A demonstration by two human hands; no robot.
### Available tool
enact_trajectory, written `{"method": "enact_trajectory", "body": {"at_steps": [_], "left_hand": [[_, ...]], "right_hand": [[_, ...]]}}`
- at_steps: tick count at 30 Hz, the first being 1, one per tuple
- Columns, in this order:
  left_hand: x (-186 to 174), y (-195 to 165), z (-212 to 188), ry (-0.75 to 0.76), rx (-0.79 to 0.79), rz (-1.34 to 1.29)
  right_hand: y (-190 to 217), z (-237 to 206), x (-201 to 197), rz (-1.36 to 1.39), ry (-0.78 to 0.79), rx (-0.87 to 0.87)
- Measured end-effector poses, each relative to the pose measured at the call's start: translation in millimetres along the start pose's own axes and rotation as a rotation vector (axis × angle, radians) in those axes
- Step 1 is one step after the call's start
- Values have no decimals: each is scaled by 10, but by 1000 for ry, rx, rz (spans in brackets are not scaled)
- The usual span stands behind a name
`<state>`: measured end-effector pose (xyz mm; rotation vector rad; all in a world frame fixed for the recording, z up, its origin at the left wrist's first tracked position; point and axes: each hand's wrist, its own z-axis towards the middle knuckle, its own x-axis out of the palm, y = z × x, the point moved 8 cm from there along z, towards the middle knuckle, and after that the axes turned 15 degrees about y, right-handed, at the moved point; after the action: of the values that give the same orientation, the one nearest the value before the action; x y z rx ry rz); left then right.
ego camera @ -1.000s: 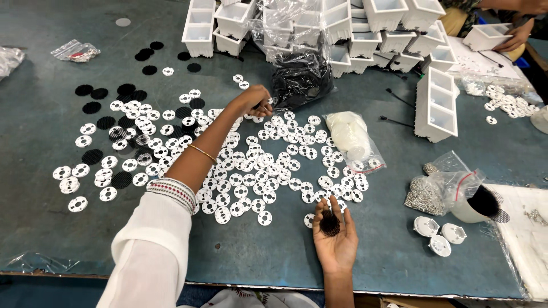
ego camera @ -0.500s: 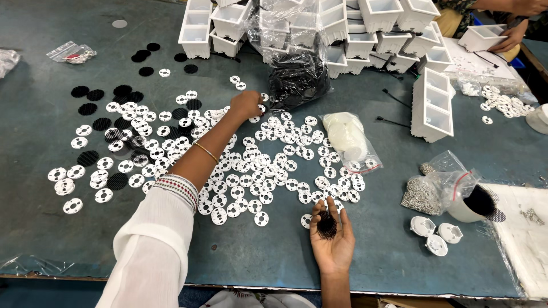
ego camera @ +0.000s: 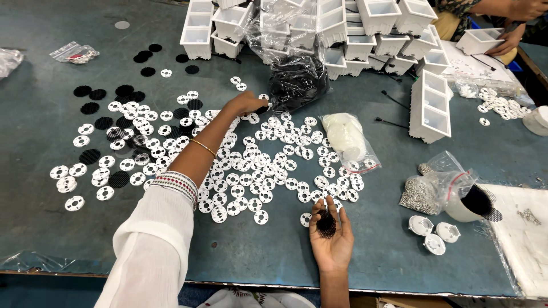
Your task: The person picks white perforated plastic discs and black round foam pads from a workbench, presses a foam pad onto each disc to assemble the pair, and sets the assembled pieces aside on the table. They occasionally reach into a plastic bag to grab more black pads and sort through scattered discs.
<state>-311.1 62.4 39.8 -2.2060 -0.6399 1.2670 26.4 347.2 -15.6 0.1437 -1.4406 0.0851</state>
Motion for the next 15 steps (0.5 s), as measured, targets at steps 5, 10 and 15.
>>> {"method": "enact_trajectory", "body": {"at_steps": [5, 10, 15], "left_hand": [[-126, -139, -90, -308, 120, 251], [-110, -358, -324, -405, 121, 272], [1112, -971, -1142, 42, 283, 228]], "right_hand": [[6, -4, -22, -11, 10, 7], [-2, -4, 47, -18, 21, 0], [-97, 49, 150, -41, -103, -54]]}}
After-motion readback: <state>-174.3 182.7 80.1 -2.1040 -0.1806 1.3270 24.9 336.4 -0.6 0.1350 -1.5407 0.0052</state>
